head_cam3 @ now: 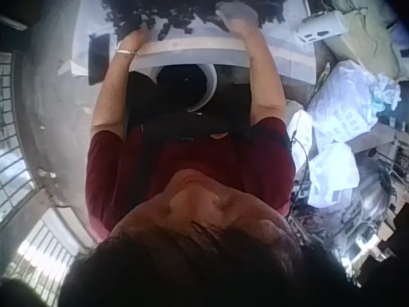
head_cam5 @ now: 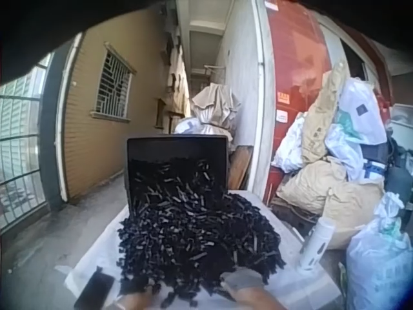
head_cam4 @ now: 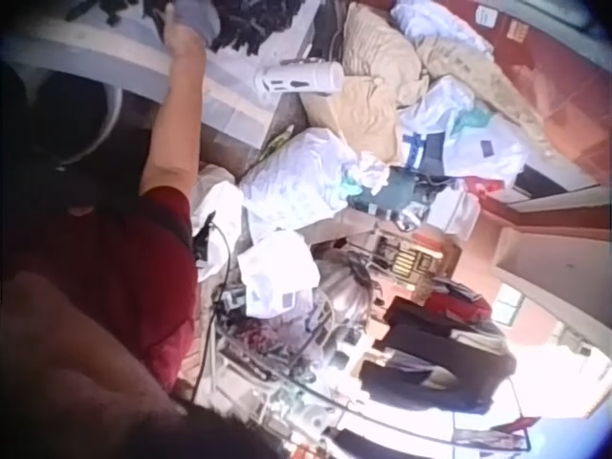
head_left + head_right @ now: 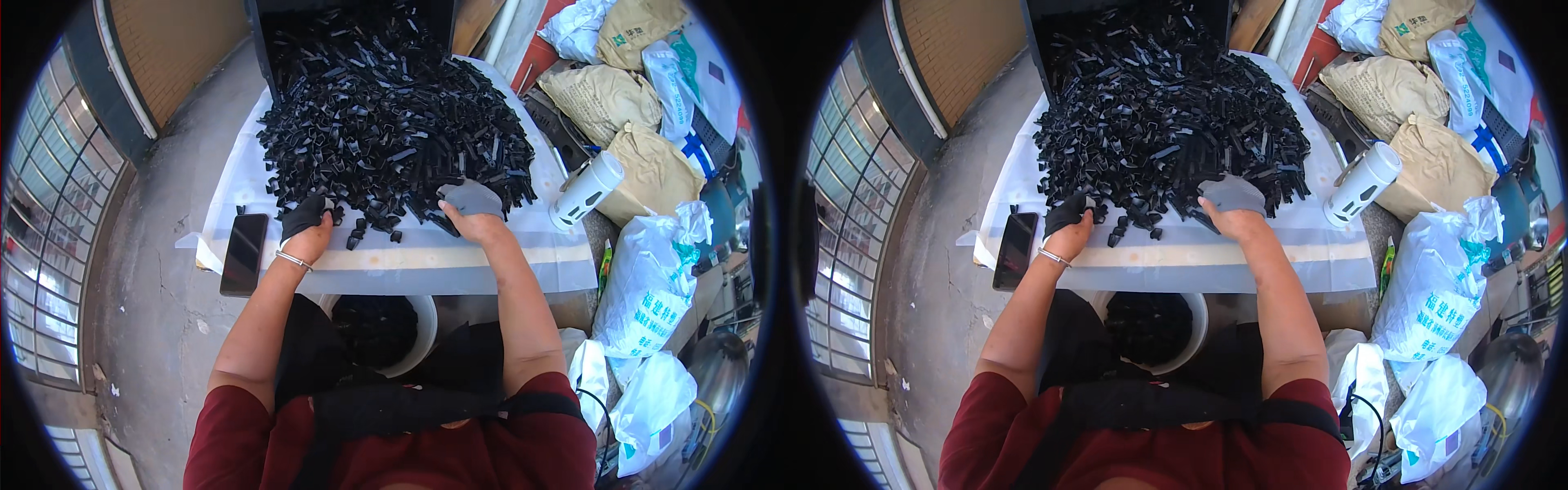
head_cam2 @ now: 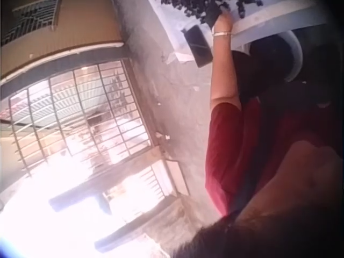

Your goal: Manually sorting and collecting small black plastic components from a pile on a table into a bucket.

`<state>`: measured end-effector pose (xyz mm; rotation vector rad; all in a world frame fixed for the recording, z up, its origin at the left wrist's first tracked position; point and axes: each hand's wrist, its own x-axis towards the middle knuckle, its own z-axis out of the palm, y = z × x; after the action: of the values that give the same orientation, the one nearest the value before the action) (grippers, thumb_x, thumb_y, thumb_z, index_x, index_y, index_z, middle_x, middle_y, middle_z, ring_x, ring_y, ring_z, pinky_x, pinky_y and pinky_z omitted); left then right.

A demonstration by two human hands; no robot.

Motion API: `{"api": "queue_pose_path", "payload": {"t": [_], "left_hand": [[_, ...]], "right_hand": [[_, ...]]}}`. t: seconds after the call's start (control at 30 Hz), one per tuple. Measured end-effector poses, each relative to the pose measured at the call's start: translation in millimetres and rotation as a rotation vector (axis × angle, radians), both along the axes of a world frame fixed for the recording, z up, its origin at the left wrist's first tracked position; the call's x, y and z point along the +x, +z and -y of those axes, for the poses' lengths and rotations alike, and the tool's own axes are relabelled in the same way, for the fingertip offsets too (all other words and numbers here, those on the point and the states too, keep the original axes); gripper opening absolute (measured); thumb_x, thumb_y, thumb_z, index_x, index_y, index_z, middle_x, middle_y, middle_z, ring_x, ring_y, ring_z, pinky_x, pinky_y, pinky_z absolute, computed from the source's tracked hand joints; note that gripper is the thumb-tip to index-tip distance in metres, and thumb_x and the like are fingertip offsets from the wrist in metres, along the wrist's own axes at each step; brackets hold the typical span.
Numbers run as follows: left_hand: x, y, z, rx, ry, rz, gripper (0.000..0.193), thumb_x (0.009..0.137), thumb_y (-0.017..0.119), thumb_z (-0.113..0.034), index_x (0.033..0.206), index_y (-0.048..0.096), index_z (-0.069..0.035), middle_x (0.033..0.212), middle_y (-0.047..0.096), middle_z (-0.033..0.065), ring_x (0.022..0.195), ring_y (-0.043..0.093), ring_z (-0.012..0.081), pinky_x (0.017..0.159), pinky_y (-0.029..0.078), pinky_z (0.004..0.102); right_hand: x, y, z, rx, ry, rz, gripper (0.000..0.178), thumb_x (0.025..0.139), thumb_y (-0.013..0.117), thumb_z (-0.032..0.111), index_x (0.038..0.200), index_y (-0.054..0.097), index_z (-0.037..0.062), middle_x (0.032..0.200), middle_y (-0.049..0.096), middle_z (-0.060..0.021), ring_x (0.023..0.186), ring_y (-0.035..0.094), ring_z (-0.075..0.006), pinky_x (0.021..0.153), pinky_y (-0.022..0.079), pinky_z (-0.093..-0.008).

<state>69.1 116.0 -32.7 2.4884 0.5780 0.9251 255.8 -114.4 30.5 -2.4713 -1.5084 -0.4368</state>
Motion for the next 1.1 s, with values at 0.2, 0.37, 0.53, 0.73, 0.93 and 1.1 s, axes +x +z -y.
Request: {"api": "queue_pose_path", "payload": {"t": [0.2, 0.37, 0.53, 0.73, 0.93, 1.1], "left_hand": [[-19, 25, 19, -0.217, 0.037, 0.102, 0.019, 0.073, 0.058, -0.021, 0.083, 0.062, -0.006, 0.076, 0.063, 0.0135, 0.072, 0.06, 0.0299, 0.066, 0.047, 0.0355], [-49, 40, 63, -0.818, -0.154, -0.091, 0.026, 0.079, 0.055, -0.028, 0.08, 0.06, -0.003, 0.061, 0.056, 0.0068, 0.054, 0.055, 0.0153, 0.051, 0.043, 0.0286], [-73, 26, 100, -0.623, -0.419, -0.305, 0.02, 0.084, 0.044, -0.021, 0.093, 0.054, -0.006, 0.073, 0.057, 0.0133, 0.06, 0.056, 0.0233, 0.055, 0.045, 0.0313], [-83, 10, 112, -0.635, -0.575, -0.222, 0.022, 0.087, 0.04, -0.021, 0.101, 0.048, -0.007, 0.081, 0.057, 0.0143, 0.064, 0.057, 0.0281, 0.06, 0.046, 0.0345], [-89, 36, 121, -0.672, -0.375, -0.044, 0.041, 0.093, 0.033, -0.036, 0.09, 0.057, -0.003, 0.073, 0.059, 0.0151, 0.063, 0.057, 0.0289, 0.06, 0.044, 0.0348], [-93, 48, 118, -0.777, -0.366, -0.094, 0.045, 0.092, 0.034, -0.038, 0.083, 0.058, -0.002, 0.069, 0.059, 0.0144, 0.064, 0.057, 0.0286, 0.061, 0.043, 0.0354]], "right_hand": [[-24, 21, 14, 0.387, 0.037, 0.213, 0.023, 0.079, 0.058, 0.022, 0.1, 0.06, 0.0135, 0.068, 0.056, -0.0098, 0.063, 0.055, -0.0267, 0.057, 0.043, -0.039], [-78, 11, 10, 0.328, 0.094, 0.064, 0.029, 0.079, 0.058, 0.022, 0.106, 0.056, 0.0128, 0.065, 0.055, -0.0092, 0.059, 0.054, -0.026, 0.052, 0.042, -0.038], [-153, 7, 15, 0.237, 0.259, -0.225, 0.028, 0.078, 0.058, 0.027, 0.101, 0.057, 0.011, 0.071, 0.057, -0.0113, 0.065, 0.055, -0.03, 0.059, 0.043, -0.0406], [-164, -12, 27, 0.04, 0.249, -0.365, 0.028, 0.076, 0.061, 0.024, 0.097, 0.057, 0.0064, 0.087, 0.06, -0.0113, 0.077, 0.058, -0.0275, 0.067, 0.044, -0.0377], [-177, 5, 28, 0.289, 0.294, -0.455, 0.023, 0.081, 0.054, 0.024, 0.089, 0.056, 0.0024, 0.08, 0.058, -0.0145, 0.073, 0.054, -0.0323, 0.064, 0.043, -0.0414], [-182, 11, 42, 0.214, 0.263, -0.406, 0.023, 0.082, 0.054, 0.023, 0.093, 0.056, 0.0027, 0.085, 0.058, -0.0139, 0.081, 0.055, -0.0312, 0.07, 0.043, -0.039]]}}
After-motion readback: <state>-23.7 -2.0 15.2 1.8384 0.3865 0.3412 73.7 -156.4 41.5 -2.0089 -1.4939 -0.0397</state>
